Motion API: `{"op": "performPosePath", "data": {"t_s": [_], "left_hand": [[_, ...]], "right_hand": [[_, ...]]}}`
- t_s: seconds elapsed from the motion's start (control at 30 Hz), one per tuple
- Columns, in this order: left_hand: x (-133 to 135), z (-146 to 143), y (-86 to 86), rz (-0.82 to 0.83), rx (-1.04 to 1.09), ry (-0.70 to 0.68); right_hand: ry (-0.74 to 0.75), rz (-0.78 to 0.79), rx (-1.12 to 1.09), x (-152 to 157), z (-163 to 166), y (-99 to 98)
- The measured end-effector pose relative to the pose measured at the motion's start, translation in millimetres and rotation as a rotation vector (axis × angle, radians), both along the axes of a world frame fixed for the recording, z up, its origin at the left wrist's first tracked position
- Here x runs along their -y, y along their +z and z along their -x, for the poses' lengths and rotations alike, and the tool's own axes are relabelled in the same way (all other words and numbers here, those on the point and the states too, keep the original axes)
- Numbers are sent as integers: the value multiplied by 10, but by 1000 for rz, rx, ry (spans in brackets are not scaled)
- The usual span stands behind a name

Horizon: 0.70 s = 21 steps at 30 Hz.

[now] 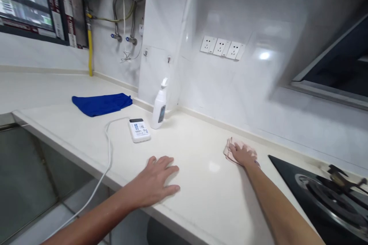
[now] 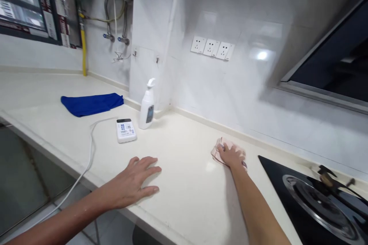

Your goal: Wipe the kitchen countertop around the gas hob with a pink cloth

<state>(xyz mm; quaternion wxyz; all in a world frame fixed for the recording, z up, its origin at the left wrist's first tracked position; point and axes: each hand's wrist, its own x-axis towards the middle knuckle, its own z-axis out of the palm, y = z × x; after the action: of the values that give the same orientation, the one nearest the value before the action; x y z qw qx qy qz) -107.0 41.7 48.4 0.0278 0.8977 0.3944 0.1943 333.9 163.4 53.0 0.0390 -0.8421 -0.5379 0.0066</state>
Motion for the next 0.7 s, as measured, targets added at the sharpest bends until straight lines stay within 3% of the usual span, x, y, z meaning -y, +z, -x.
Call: {"op": "performPosePath", "data": {"t_s": [0.1, 0.2, 0.3, 0.4, 0.53, 0.6, 0.7], "left_hand": [[22, -3, 15, 20, 2, 13], [7, 11, -37, 18, 20, 46], [-27, 29, -111, -18, 89, 91], [-57, 40, -149, -58, 177, 136], [-78, 52, -143, -39, 207, 199], [-76, 55, -136, -44, 187, 193], [-59, 54, -129, -76, 107, 171]], "right_hand": [[79, 46, -44, -350, 619, 48], [296, 58, -60, -455, 1393, 89], [541, 60, -64, -227, 2112, 112], [786, 61, -63, 297, 2574, 89], [1059, -25, -114, 1059, 2650, -5], [1062, -49, -164, 1272, 2450, -39], [913, -19, -160, 1332, 1867, -33]]}}
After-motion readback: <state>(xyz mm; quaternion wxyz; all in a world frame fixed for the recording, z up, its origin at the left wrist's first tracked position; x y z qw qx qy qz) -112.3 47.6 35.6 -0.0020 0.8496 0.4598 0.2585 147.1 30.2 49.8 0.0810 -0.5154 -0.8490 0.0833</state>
